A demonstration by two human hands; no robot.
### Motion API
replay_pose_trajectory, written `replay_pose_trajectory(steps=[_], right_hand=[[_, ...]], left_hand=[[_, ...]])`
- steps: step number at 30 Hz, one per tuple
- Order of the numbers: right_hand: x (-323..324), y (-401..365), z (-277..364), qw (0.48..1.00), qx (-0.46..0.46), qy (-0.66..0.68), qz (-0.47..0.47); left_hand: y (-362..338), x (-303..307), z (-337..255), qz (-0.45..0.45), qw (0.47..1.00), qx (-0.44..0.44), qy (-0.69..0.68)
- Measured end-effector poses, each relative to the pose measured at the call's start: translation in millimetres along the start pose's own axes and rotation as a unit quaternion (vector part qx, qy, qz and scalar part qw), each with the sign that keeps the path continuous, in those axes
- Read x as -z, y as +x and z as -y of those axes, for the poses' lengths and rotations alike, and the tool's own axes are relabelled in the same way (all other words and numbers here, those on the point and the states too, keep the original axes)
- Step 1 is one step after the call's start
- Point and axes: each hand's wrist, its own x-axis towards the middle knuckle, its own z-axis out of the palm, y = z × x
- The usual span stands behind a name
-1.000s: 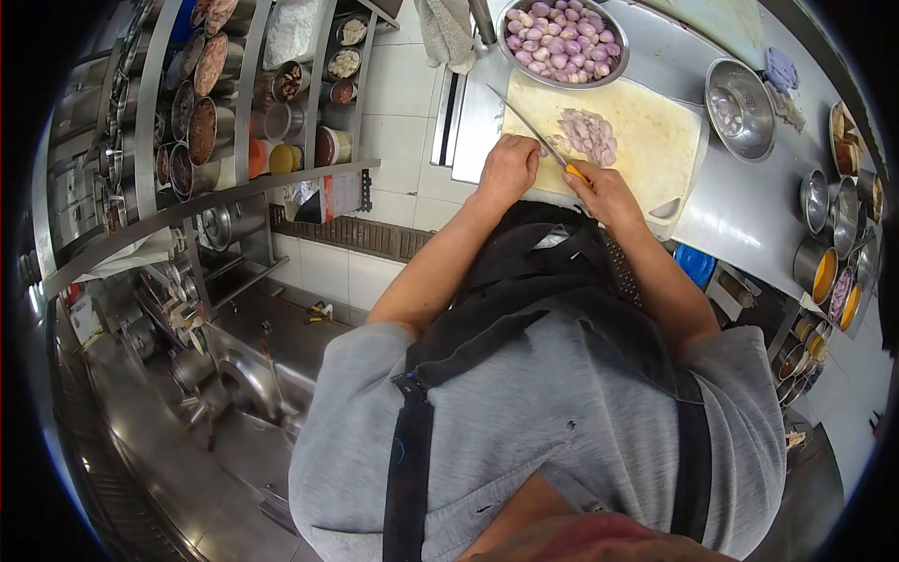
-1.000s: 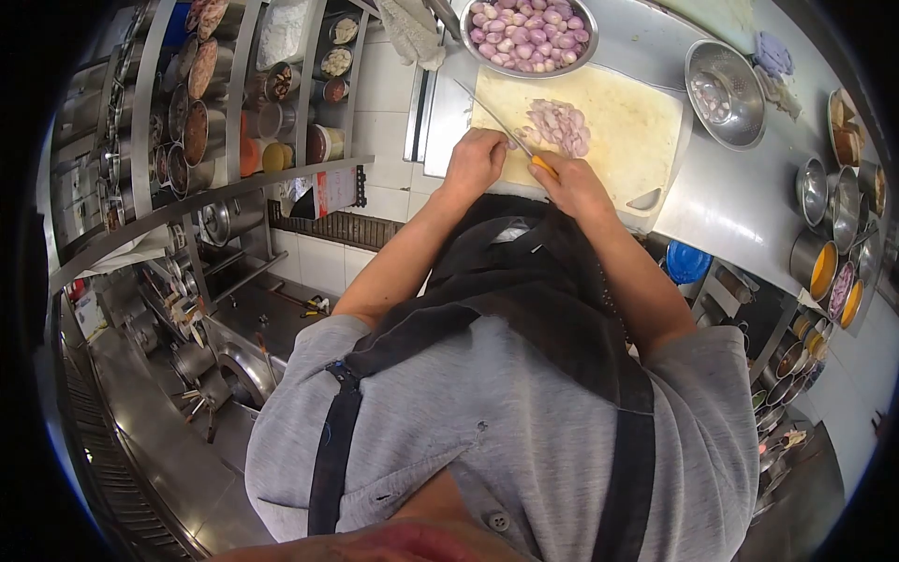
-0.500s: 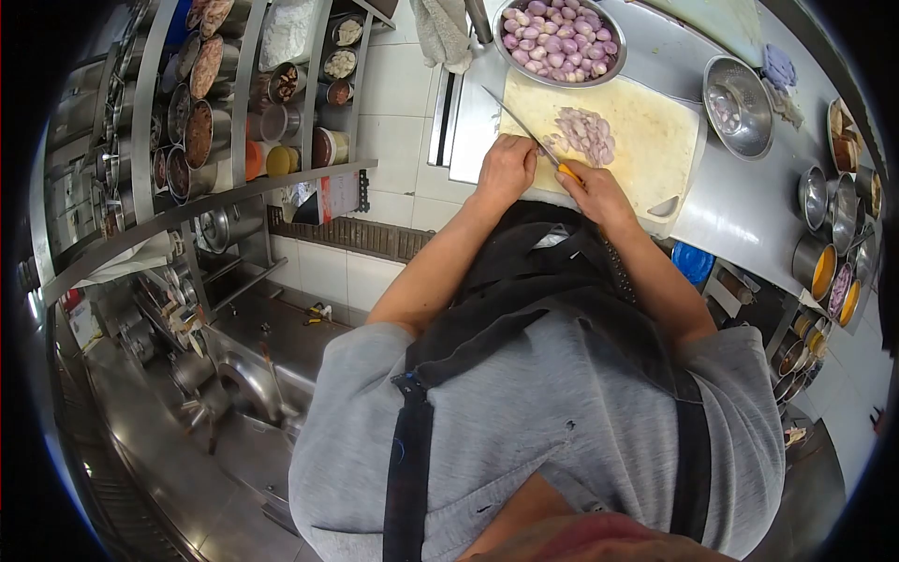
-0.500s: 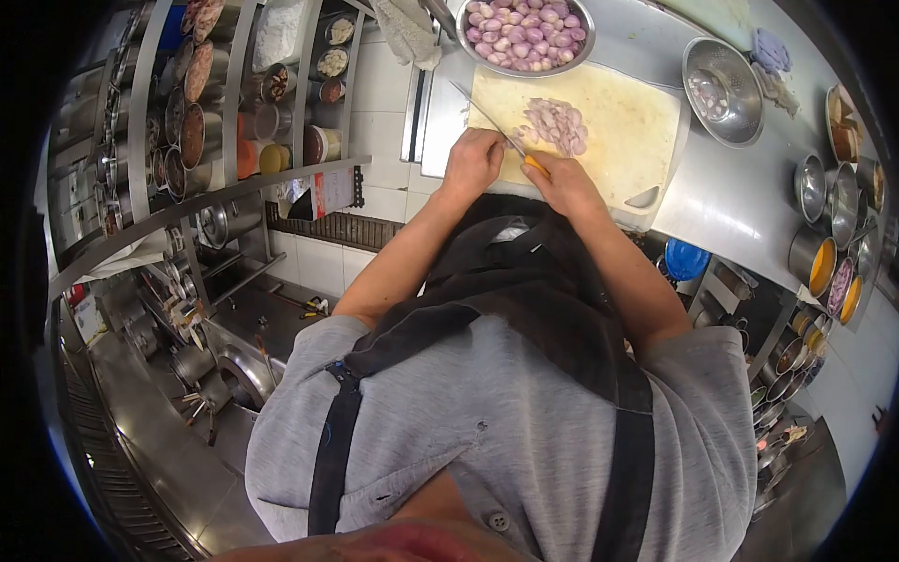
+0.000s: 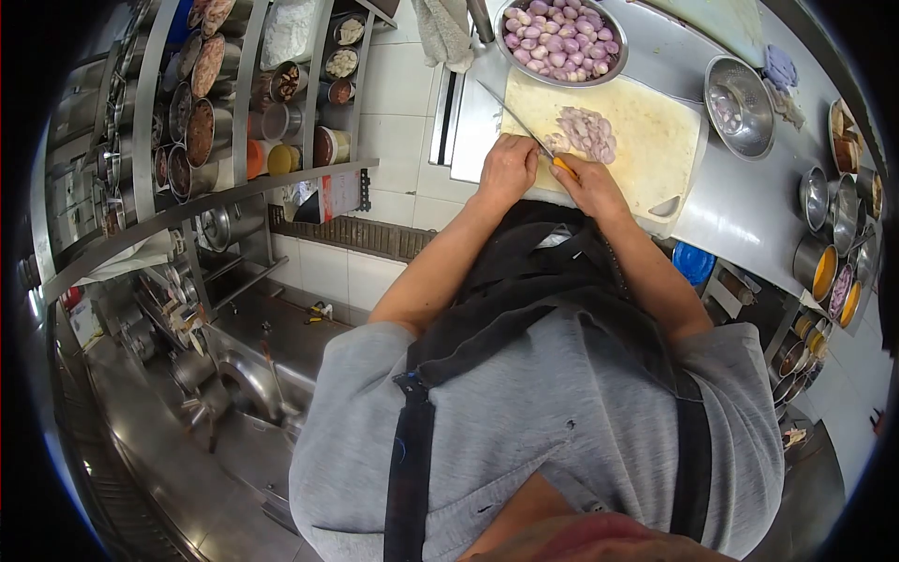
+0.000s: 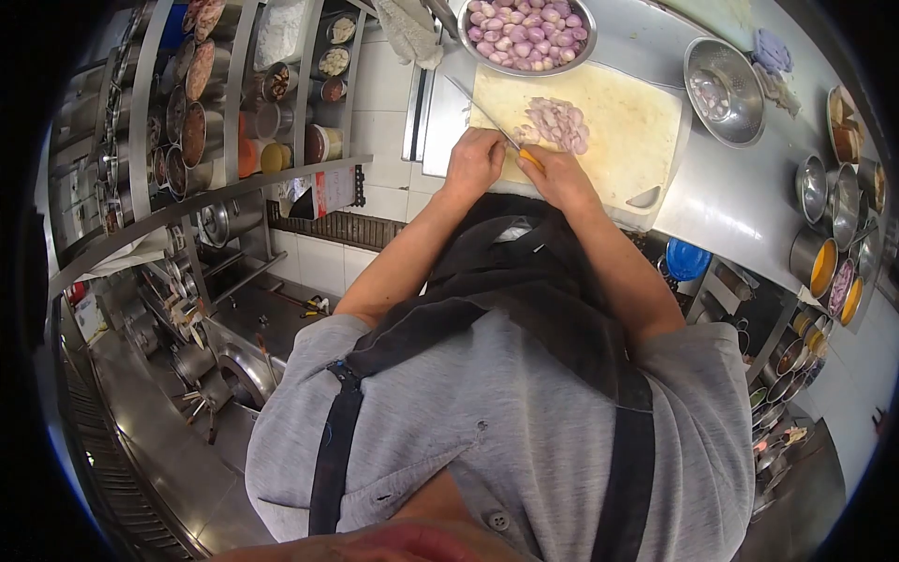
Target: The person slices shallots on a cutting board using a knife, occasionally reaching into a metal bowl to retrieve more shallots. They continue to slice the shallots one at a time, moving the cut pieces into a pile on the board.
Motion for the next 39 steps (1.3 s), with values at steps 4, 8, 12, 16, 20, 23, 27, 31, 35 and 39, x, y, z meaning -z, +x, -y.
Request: replay_pose_trajectory(steps=[4, 8, 12, 16, 20, 23, 27, 31, 35, 39], right_hand=[[8, -11, 0, 0.999, -0.018, 0.031, -0.008], [11, -13, 5, 0.999, -0.027, 0.02, -0.002], [-2, 1, -5, 1.0, -0.013, 0.027, -0.009], [6, -9, -9, 0.999, 0.014, 0.034, -0.028], [6, -8, -7, 0.995, -0.052, 0.077, 0.028], [-1, 6, -3, 0.999, -0.036, 0.04, 0.006], [7, 4, -3, 0.999, -0.034, 0.039, 0.011], [30, -14, 8, 0.985, -0.144, 0.096, 0.027], [22, -25, -5, 0.995, -0.064, 0.065, 0.036], [10, -24, -24, 0.999, 0.019, 0.043, 0.028]], left_hand=[[0, -1, 0, 0.0, 1.0, -0.002, -0.007], [0, -3, 1, -0.011, 1.0, 0.002, -0.002], [1, -2, 1, -0.016, 1.0, -0.006, -0.003], [1, -1, -2, -0.003, 1.0, 0.004, -0.004], [0, -1, -2, -0.005, 1.0, 0.006, 0.004], [0, -3, 0, -0.015, 1.0, -0.002, -0.004], [6, -1, -2, 0.001, 1.0, -0.005, 0.008], [30, 8, -12, -0.02, 0.999, -0.003, -0.031], [102, 34, -34, -0.06, 0.997, -0.041, -0.008], [166, 24, -15, -0.028, 0.991, -0.106, 0.083]])
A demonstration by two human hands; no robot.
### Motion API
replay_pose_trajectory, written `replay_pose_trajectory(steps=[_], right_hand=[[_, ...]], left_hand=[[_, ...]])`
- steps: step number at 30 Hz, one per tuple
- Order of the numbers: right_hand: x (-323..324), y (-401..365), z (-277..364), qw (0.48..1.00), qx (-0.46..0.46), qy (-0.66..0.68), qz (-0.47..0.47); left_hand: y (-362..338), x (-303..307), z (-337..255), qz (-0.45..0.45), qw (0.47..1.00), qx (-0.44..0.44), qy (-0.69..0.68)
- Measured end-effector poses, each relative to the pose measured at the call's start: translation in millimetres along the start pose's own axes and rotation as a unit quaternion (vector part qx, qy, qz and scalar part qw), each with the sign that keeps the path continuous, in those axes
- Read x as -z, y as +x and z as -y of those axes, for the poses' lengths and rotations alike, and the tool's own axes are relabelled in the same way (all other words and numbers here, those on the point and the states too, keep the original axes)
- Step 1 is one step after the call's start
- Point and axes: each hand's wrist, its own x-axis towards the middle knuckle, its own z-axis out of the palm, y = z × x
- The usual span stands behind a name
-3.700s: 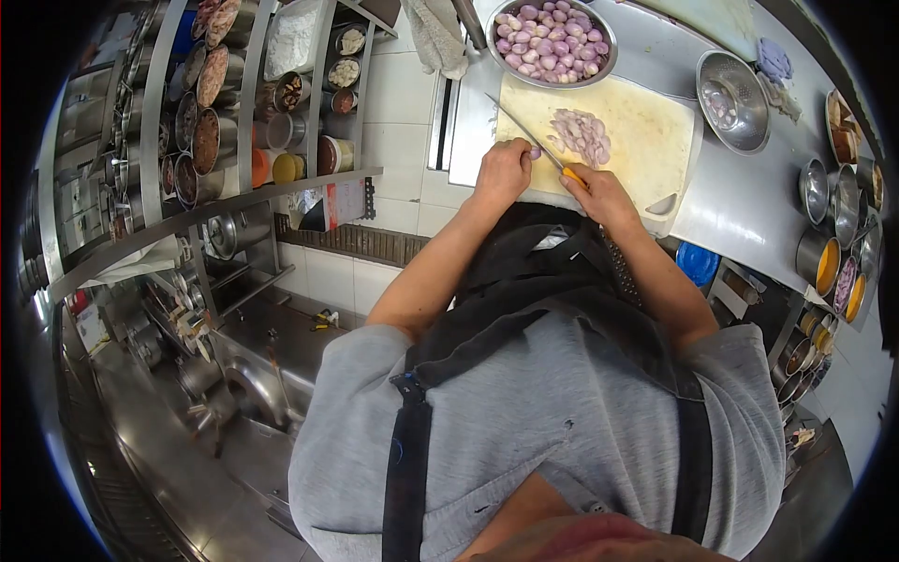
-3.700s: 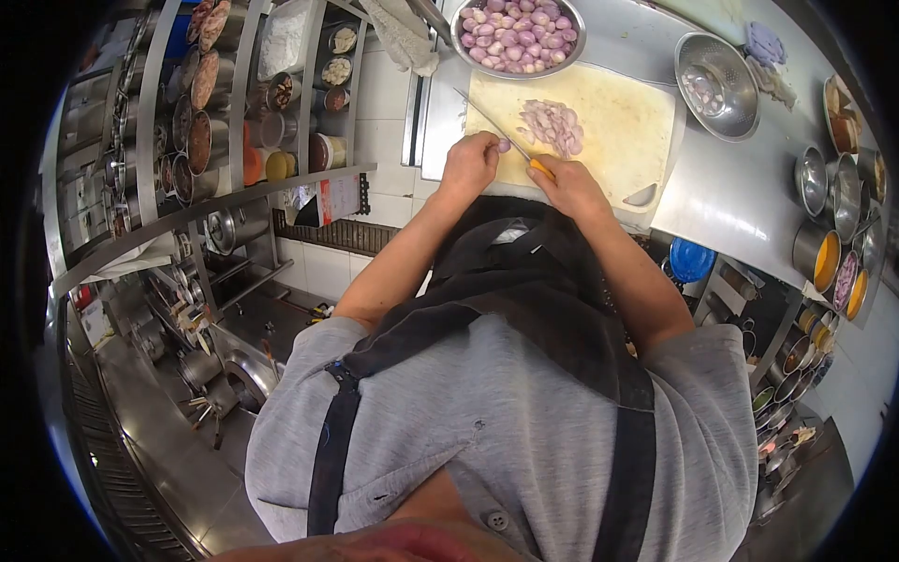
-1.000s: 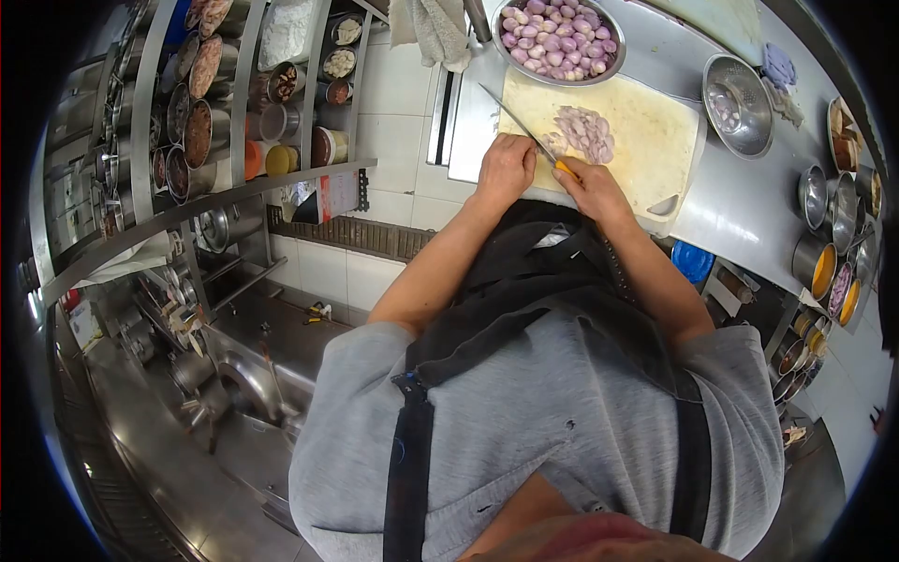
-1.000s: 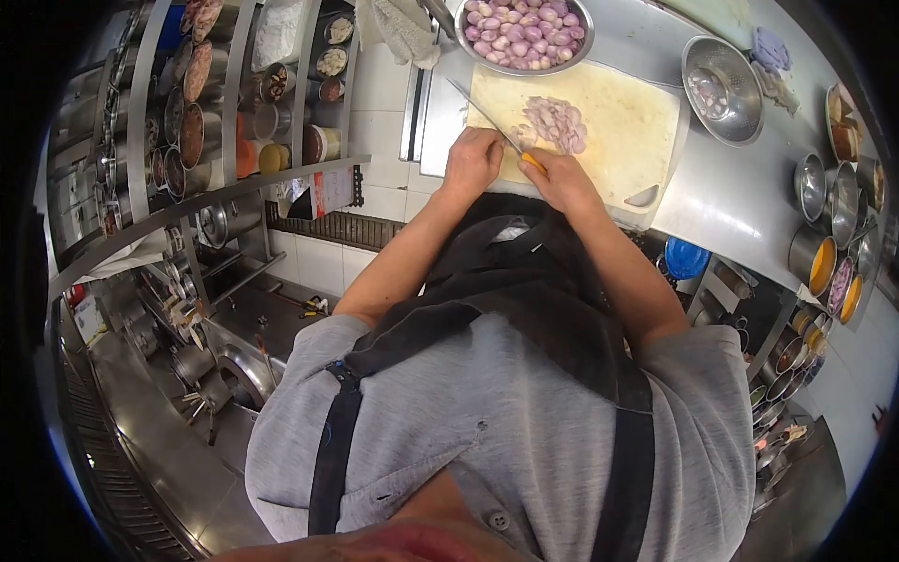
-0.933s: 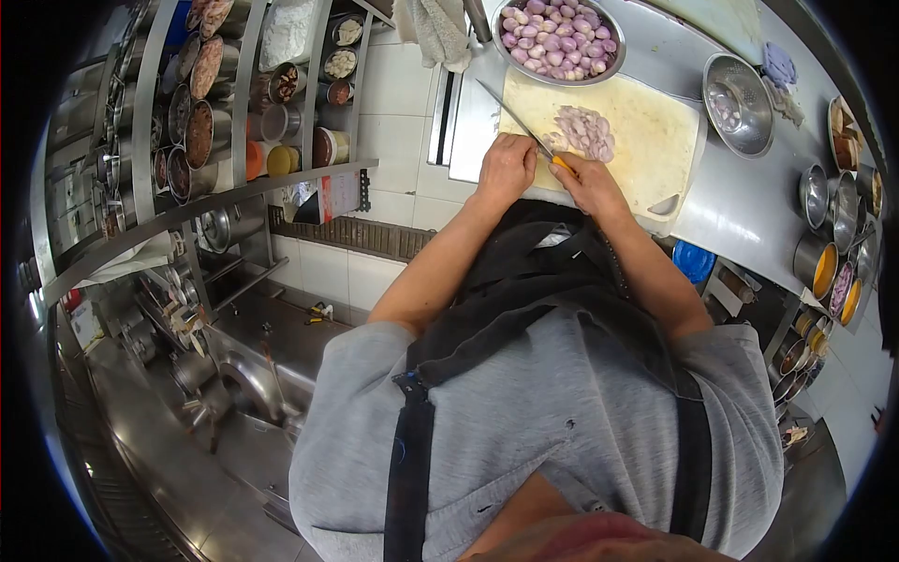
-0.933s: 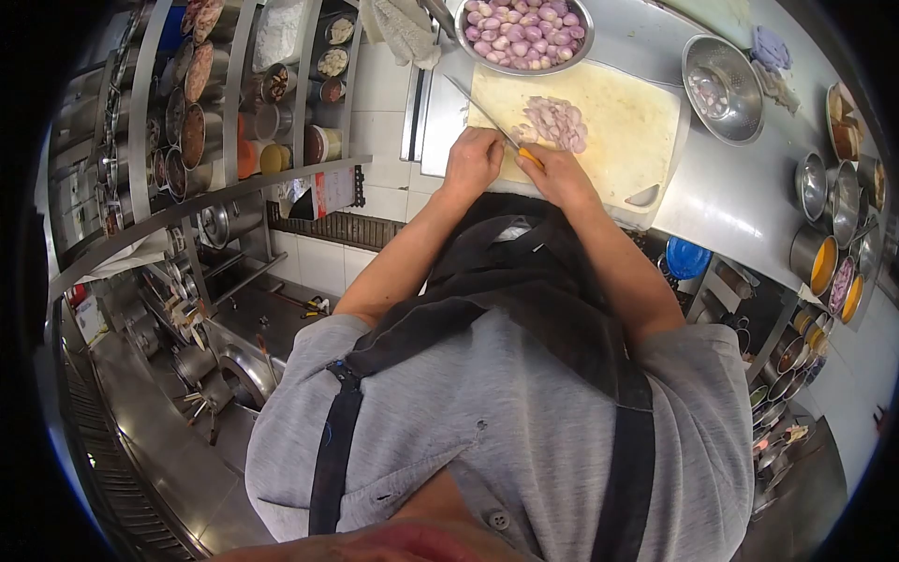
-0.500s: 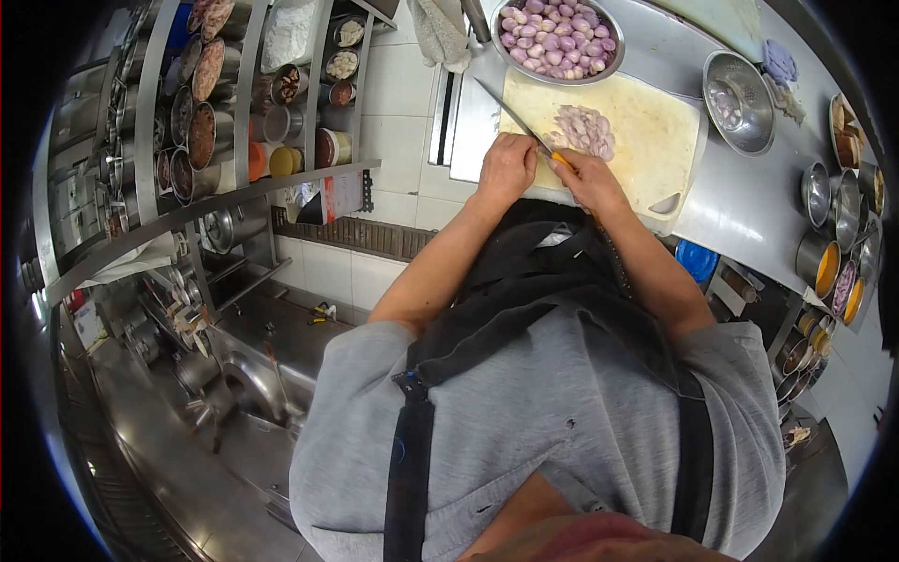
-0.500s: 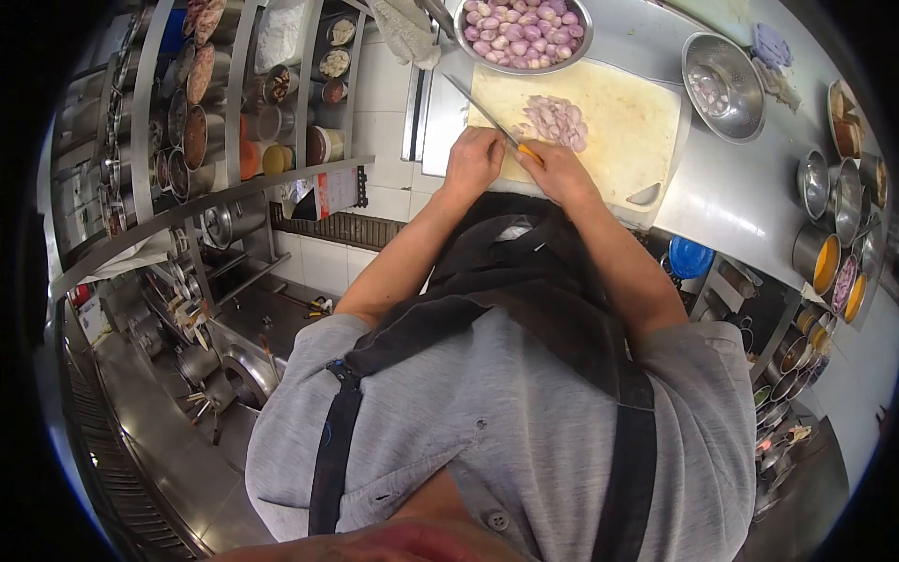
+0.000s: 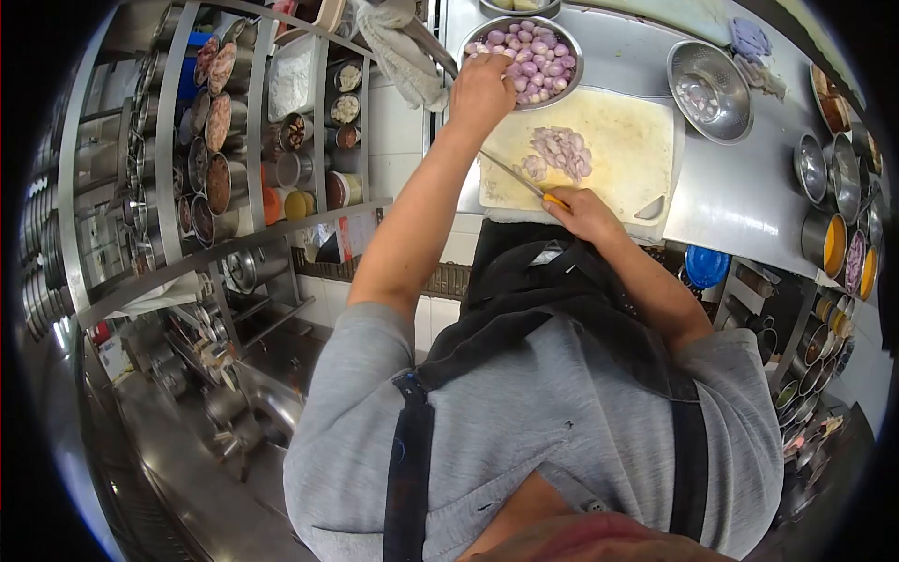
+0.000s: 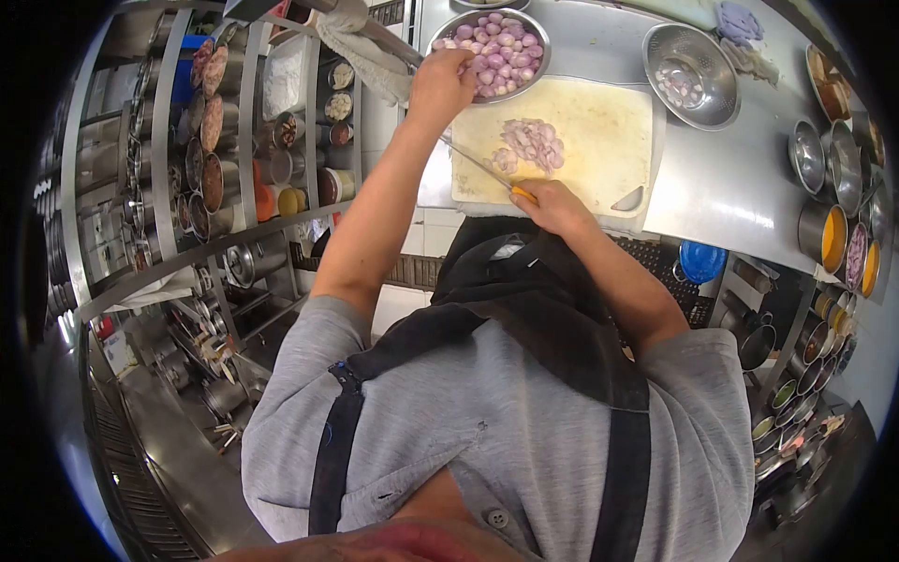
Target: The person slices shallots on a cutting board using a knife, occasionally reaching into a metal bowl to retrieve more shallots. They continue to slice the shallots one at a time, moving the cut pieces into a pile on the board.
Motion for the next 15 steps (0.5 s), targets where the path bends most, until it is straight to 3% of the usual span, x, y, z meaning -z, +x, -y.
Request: replay_pose_trajectory(steps=[2, 5, 9, 15], right_hand=[[12, -5, -5, 1.0, -0.019, 0.006, -0.018], [35, -19, -13, 0.997, -0.068, 0.009, -0.047], [48, -25, -13, 0.993, -0.112, -0.006, -0.047], [48, -27, -5, 0.994, -0.08, 0.004, -0.068]], left_hand=[[15, -6, 4, 0.145, 0.983, 0.048, 0.105], [23, -6, -6, 0.196, 0.969, 0.071, 0.131], [27, -12, -10, 0.147, 0.981, 0.042, 0.122], [60, -38, -11, 0.126, 0.988, 0.01, 0.084]])
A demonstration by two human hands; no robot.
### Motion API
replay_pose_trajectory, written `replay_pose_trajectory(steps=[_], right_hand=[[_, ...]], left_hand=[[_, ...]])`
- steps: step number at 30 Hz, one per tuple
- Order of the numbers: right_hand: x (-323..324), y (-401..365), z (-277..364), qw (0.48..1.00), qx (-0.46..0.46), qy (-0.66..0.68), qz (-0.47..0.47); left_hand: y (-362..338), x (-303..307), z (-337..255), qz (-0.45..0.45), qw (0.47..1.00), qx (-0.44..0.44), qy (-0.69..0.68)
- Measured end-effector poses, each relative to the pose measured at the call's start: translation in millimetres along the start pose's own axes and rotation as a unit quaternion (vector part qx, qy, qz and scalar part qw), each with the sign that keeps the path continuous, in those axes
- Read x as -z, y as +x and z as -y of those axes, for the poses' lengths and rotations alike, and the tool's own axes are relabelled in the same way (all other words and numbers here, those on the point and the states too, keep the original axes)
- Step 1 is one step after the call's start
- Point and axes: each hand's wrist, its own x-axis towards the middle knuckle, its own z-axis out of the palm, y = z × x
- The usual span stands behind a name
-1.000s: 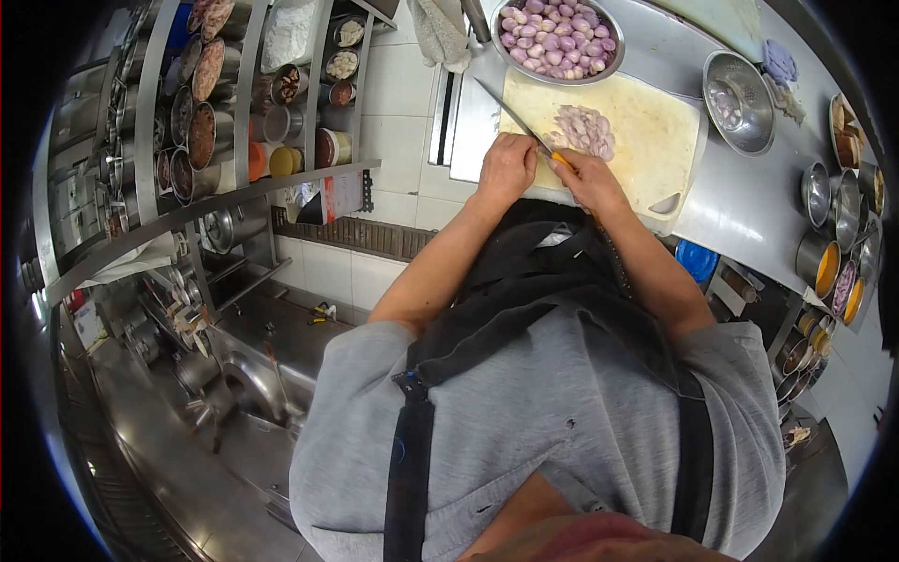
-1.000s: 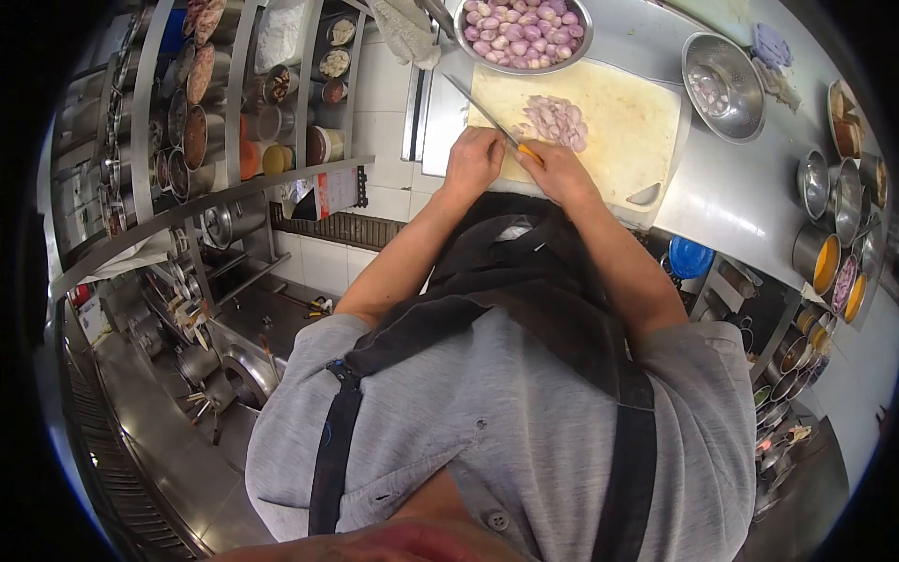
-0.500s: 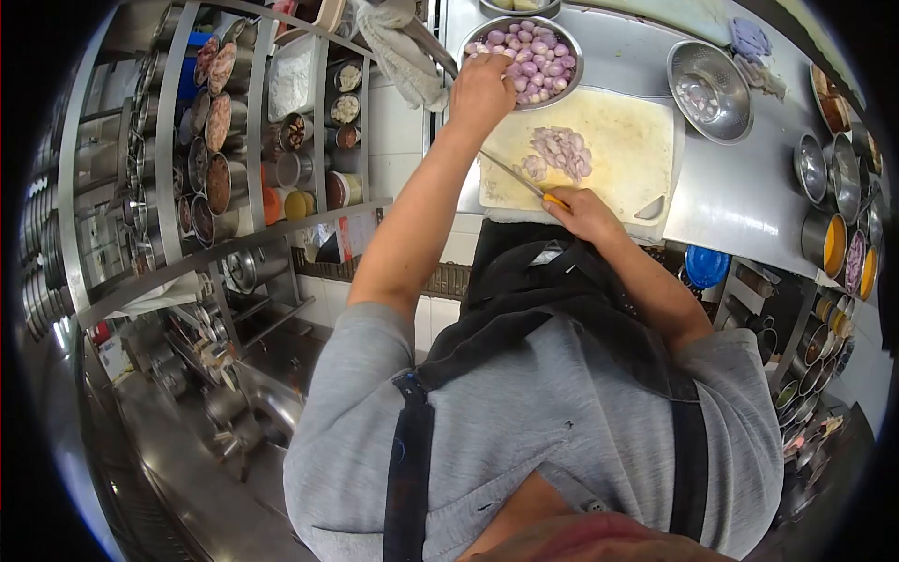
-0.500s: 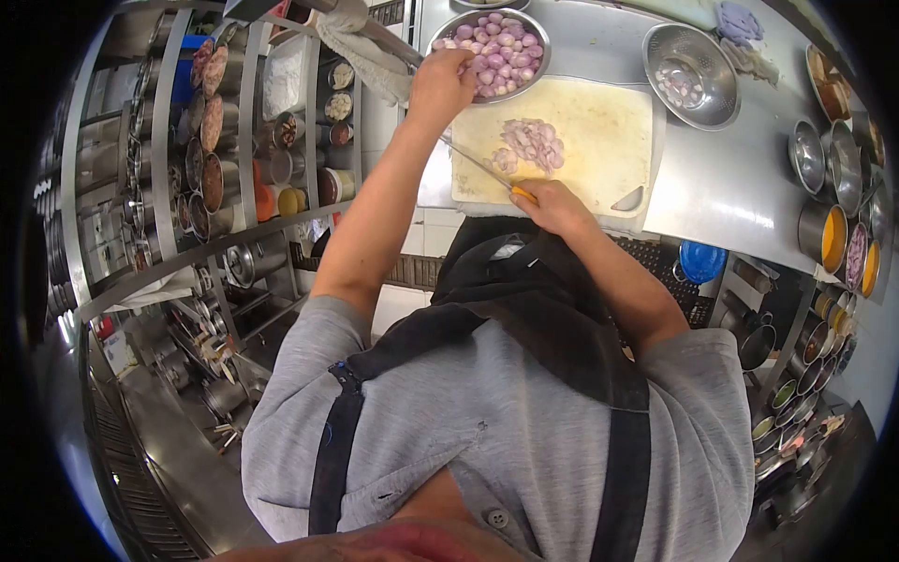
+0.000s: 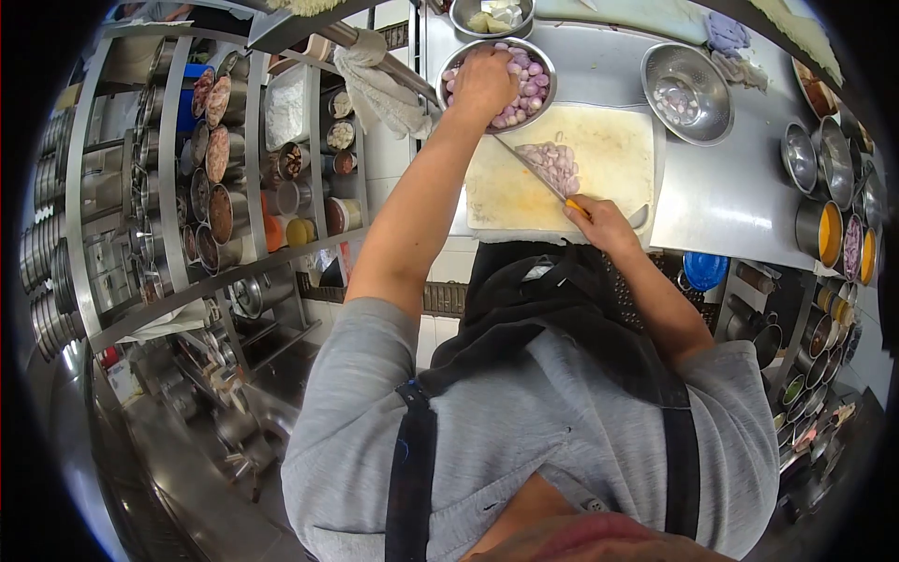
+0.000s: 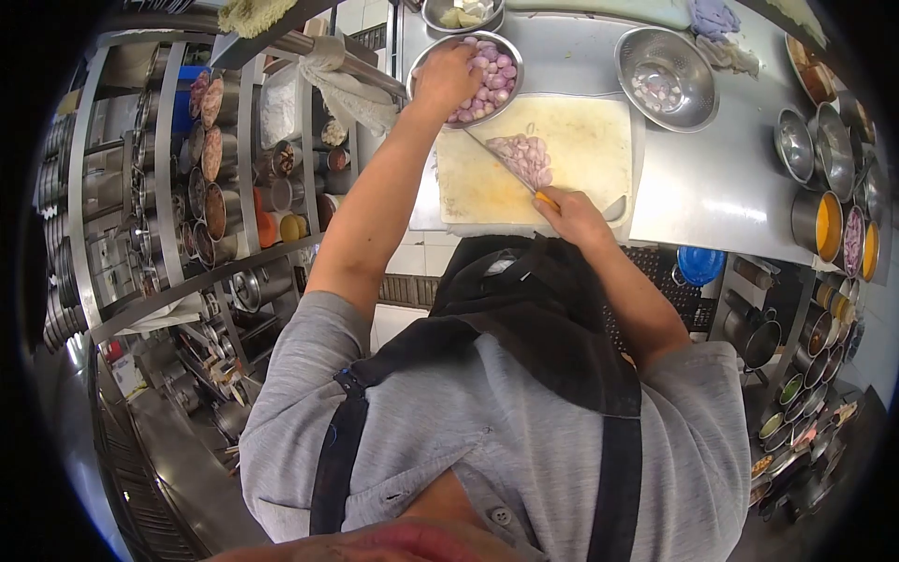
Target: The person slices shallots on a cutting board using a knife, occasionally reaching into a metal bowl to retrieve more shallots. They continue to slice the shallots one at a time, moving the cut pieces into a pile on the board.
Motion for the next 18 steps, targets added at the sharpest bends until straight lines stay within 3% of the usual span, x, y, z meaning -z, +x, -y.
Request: replay_pose_trajectory(steps=[3, 7, 9, 13, 15, 18], right_hand=[[-4, 1, -6, 1.0, 0.016, -0.003, -0.009], [-9, 0, -15, 1.0, 0.021, -0.002, -0.014], [-10, 0, -15, 0.999, 0.027, 0.004, -0.021], [-7, -1, -3, 1.0, 0.018, -0.012, -0.006], [-6, -3, 7, 1.0, -0.007, -0.029, 0.003], [-11, 1, 19, 0.999, -0.015, -0.028, 0.03]], left_hand=[[12, -15, 3, 0.046, 0.999, -0.002, 0.023], [5, -9, 2, 0.021, 1.0, -0.012, -0.011], [-23, 9, -9, -0.116, 0.985, -0.02, -0.129], [-123, 23, -16, -0.011, 0.966, 0.091, -0.243], [-168, 8, -11, 0.044, 0.966, 0.133, -0.217], [-206, -14, 0, 0.034, 0.975, 0.146, -0.162]])
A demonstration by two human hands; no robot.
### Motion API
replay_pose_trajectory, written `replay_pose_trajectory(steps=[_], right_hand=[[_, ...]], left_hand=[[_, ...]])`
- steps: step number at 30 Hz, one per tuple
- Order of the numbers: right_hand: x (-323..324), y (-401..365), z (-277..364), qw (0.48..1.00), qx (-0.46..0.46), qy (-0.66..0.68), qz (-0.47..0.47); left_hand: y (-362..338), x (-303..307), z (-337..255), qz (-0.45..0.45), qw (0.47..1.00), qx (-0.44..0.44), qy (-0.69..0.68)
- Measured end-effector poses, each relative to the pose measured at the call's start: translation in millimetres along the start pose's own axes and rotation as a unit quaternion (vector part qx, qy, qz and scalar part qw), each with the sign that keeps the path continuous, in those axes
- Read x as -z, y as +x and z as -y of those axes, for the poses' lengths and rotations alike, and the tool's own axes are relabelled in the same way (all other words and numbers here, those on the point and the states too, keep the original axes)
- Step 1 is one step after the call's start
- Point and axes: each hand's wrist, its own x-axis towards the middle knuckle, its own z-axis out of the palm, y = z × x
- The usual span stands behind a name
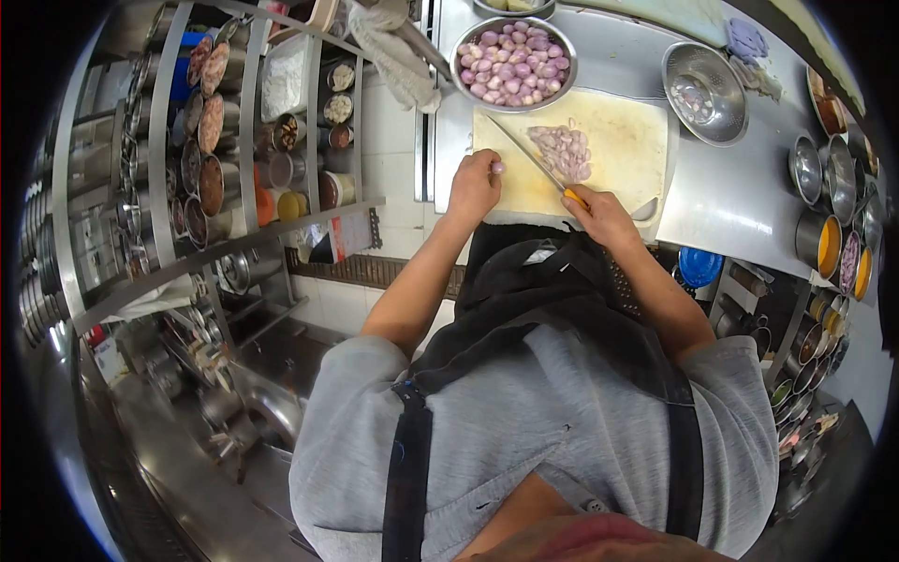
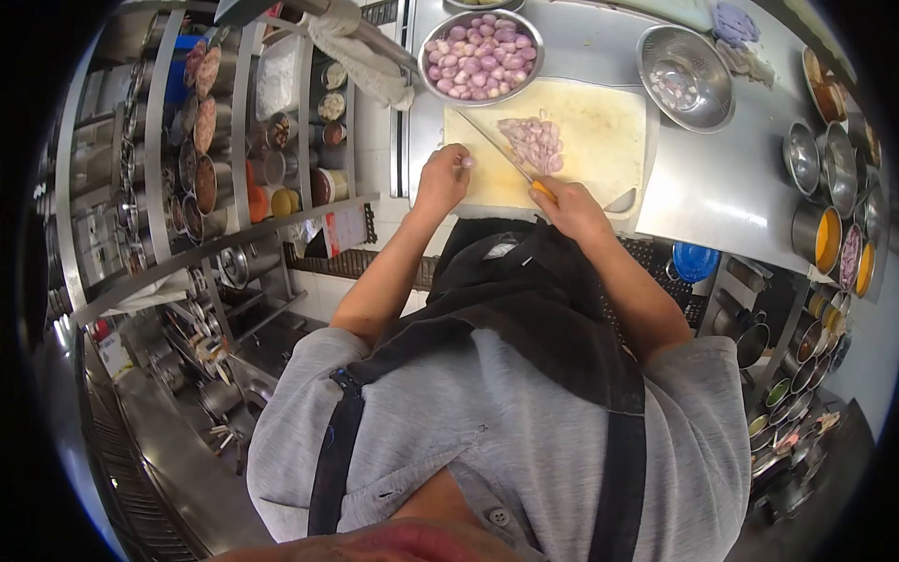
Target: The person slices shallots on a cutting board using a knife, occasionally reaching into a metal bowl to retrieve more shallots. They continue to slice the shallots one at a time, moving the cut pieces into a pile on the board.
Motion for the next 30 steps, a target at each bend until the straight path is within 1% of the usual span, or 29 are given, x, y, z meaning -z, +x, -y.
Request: replay_pose_trajectory(steps=[1, 2, 4, 7, 10, 12, 16, 18, 25, 28, 30], right_hand=[[-3, 1, 2, 1.0, -0.001, -0.005, 0.007], [-7, 3, 4, 1.0, 0.004, -0.002, 0.012], [-13, 4, 8, 1.0, 0.011, -0.004, 0.024], [-19, 4, 13, 0.999, 0.037, -0.004, 0.015], [-22, 1, 17, 0.998, 0.063, -0.021, 0.005], [-21, 0, 20, 0.998, 0.045, -0.032, 0.02], [-22, -2, 22, 0.998, 0.047, -0.031, 0.015], [-19, -4, 27, 0.999, 0.013, -0.039, 0.035], [-13, -11, 30, 0.998, 0.031, -0.035, 0.035], [-13, -6, 31, 0.998, 0.011, -0.044, 0.053], [-14, -3, 32, 0.996, -0.019, -0.037, 0.073]], left_hand=[[-4, -3, 4, -0.016, 1.0, -0.02, -0.009], [-8, -7, 8, -0.019, 1.0, -0.013, -0.013], [-10, -5, 4, -0.063, 0.996, -0.046, -0.032], [-19, 0, -2, -0.064, 0.995, -0.013, -0.076], [-21, -2, 4, -0.07, 0.996, -0.02, -0.053], [-21, -3, 6, -0.069, 0.996, -0.021, -0.052], [-21, -6, 6, -0.07, 0.996, -0.017, -0.045], [-22, -8, 6, -0.073, 0.996, -0.01, -0.053], [-17, -9, 7, -0.074, 0.995, 0.006, -0.062], [-16, -10, 9, -0.08, 0.995, 0.006, -0.062], [-17, -10, 10, -0.078, 0.995, 0.009, -0.066]])
